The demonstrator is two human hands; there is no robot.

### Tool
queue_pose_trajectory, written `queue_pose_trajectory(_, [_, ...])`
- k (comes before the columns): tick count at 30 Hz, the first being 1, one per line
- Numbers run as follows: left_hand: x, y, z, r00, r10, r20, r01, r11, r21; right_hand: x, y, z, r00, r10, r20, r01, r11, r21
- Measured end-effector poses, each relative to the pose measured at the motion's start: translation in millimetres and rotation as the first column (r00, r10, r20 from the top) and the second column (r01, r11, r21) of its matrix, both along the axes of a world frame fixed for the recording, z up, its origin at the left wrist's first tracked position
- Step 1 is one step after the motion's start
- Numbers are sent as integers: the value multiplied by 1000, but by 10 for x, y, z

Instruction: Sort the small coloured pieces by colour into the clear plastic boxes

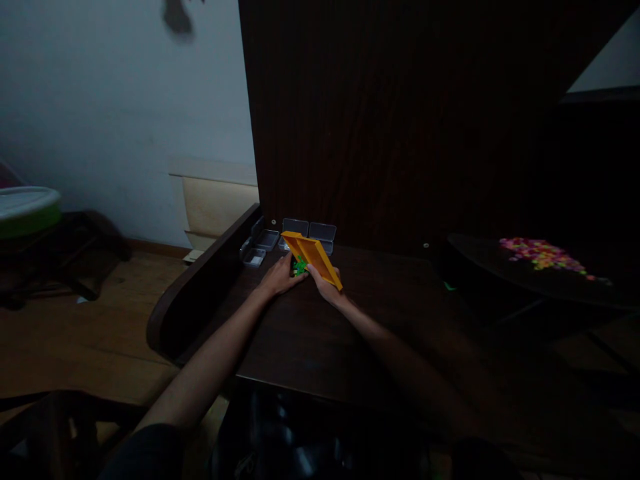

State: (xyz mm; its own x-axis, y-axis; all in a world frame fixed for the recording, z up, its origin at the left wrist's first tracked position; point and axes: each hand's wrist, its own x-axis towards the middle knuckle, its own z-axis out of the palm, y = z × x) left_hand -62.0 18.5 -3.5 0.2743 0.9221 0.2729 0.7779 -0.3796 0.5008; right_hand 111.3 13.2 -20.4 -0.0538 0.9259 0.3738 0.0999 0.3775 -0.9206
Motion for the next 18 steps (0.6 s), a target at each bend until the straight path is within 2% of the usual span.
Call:
queue_pose_trajectory(6, [1, -17, -4, 1000, -3, 18, 2, 1000, 3, 27, -75, 117, 995, 62, -73, -62, 998, -6])
queue_pose_trajectory(12, [0, -2, -13, 1000, -6, 22, 5, 1000, 16, 72, -100, 175, 984, 173, -45, -168, 982, 85])
queue_pose_trajectory(15, [-5, 8, -15, 999, -41, 27, 40, 998, 42, 63, -115, 196, 990, 142, -28, -140, 988, 66])
queue_pose_trajectory(18, [-6, 14, -28, 999, -46, -3, 46, 998, 48, 65, -102, 212, 999, 44, -13, -44, 999, 6])
